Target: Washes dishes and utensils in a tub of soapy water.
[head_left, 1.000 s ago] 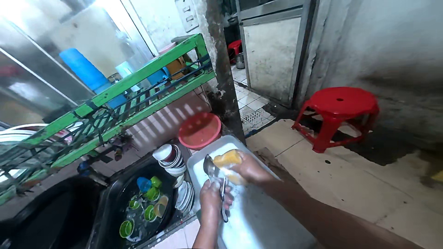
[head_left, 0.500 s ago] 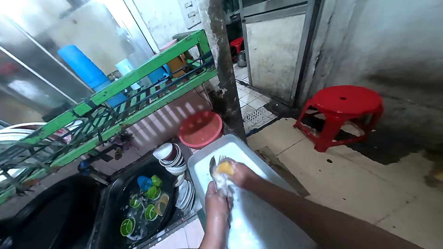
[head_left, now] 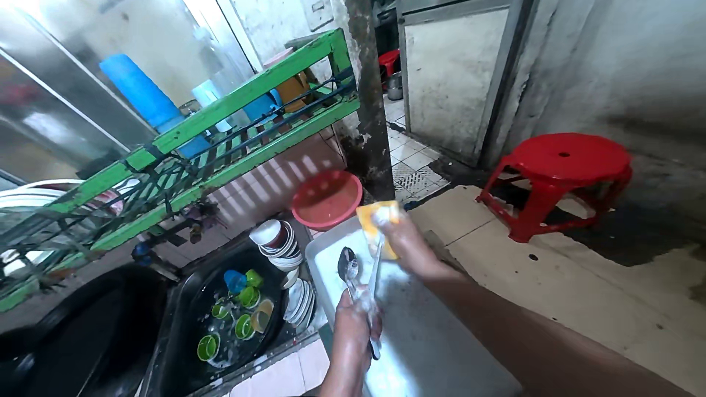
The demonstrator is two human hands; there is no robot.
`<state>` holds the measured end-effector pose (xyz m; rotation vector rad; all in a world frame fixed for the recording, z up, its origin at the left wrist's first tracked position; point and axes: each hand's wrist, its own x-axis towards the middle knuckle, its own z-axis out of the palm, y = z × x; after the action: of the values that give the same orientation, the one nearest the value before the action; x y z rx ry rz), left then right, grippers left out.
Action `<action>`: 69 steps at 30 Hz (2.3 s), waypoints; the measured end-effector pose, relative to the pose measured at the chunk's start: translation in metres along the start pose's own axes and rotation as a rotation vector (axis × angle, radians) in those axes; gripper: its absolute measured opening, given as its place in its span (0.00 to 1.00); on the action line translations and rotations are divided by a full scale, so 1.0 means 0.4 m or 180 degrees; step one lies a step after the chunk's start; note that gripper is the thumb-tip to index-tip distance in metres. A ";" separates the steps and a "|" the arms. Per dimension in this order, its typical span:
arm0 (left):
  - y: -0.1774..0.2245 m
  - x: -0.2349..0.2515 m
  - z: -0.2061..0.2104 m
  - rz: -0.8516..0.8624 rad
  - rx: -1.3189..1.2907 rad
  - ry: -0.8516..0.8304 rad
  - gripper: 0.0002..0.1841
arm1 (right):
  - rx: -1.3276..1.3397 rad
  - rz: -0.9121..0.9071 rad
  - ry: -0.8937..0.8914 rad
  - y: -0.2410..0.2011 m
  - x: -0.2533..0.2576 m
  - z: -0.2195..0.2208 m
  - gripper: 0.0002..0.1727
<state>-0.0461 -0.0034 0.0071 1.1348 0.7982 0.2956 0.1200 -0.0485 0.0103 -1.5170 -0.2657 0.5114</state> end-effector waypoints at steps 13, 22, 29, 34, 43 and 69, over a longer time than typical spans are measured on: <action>0.033 0.035 -0.033 0.0561 -0.0263 0.0282 0.14 | -0.0991 0.0553 -0.2162 0.016 -0.055 -0.026 0.20; 0.051 0.071 -0.070 0.0132 -0.0906 0.0244 0.17 | -0.2283 0.0402 -0.3291 -0.006 -0.052 -0.085 0.23; 0.038 0.032 0.003 -0.0216 -0.0038 -0.0145 0.12 | -0.0942 0.0278 -0.1171 -0.066 -0.069 -0.037 0.23; 0.041 0.035 0.025 0.0079 0.0204 0.0461 0.05 | -0.1805 0.0078 -0.1566 -0.012 -0.087 -0.014 0.30; 0.024 0.028 0.024 0.0015 0.0359 0.0538 0.04 | -0.2600 0.0027 -0.1586 -0.017 -0.076 0.010 0.30; -0.004 0.045 -0.007 0.0000 0.0064 -0.0062 0.18 | -0.0268 0.0673 -0.0599 0.020 -0.067 0.003 0.27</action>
<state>-0.0361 0.0084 -0.0023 1.1549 0.7854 0.2765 0.0948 -0.0606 0.0063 -1.5895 -0.2768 0.8221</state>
